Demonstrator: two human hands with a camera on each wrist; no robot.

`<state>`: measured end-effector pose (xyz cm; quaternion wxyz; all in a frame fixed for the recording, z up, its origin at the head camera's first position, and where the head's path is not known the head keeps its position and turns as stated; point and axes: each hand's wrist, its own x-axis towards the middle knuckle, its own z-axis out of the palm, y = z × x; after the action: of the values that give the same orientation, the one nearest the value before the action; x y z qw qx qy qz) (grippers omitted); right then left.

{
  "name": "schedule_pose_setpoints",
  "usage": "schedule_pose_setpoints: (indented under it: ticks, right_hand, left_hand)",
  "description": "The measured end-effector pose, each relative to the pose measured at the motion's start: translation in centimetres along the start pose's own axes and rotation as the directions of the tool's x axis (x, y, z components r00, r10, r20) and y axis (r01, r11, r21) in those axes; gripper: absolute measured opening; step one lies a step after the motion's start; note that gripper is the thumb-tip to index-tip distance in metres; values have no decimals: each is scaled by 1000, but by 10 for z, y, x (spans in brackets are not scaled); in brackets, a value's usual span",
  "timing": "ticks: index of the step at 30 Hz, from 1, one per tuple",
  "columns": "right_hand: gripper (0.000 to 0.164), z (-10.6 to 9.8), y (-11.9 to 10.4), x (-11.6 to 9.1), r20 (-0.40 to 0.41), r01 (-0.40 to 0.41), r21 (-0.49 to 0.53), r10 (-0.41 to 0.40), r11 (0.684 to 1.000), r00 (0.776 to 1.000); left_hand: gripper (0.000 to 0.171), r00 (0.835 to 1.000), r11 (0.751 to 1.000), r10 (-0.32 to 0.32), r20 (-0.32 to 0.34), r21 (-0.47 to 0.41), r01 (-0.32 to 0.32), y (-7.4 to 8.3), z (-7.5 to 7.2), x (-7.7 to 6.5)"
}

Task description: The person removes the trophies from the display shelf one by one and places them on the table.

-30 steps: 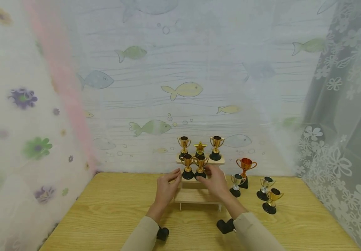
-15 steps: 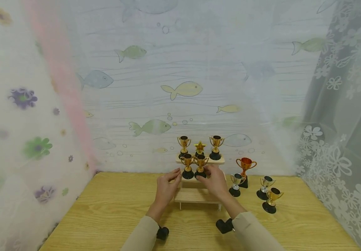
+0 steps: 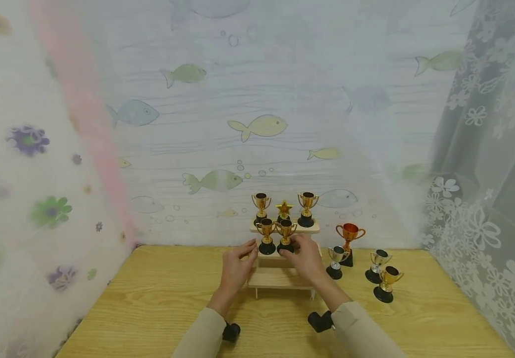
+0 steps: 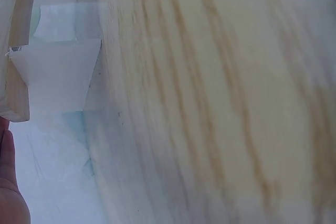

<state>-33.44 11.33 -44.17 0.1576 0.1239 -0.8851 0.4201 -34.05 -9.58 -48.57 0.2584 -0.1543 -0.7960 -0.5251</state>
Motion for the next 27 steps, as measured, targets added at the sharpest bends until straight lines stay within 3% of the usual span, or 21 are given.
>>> schedule_pose_setpoints:
  ticks: [11, 27]
  right_hand:
    - [36, -11, -6, -3, 42, 9, 9, -10, 1000, 999]
    - [28, -18, -6, -13, 64, 22, -66, -18, 998, 998]
  left_hand:
    - [24, 1000, 1000, 11, -3, -12, -11, -1, 0, 1]
    - [23, 1000, 1000, 24, -9, -10, -24, -4, 1, 2]
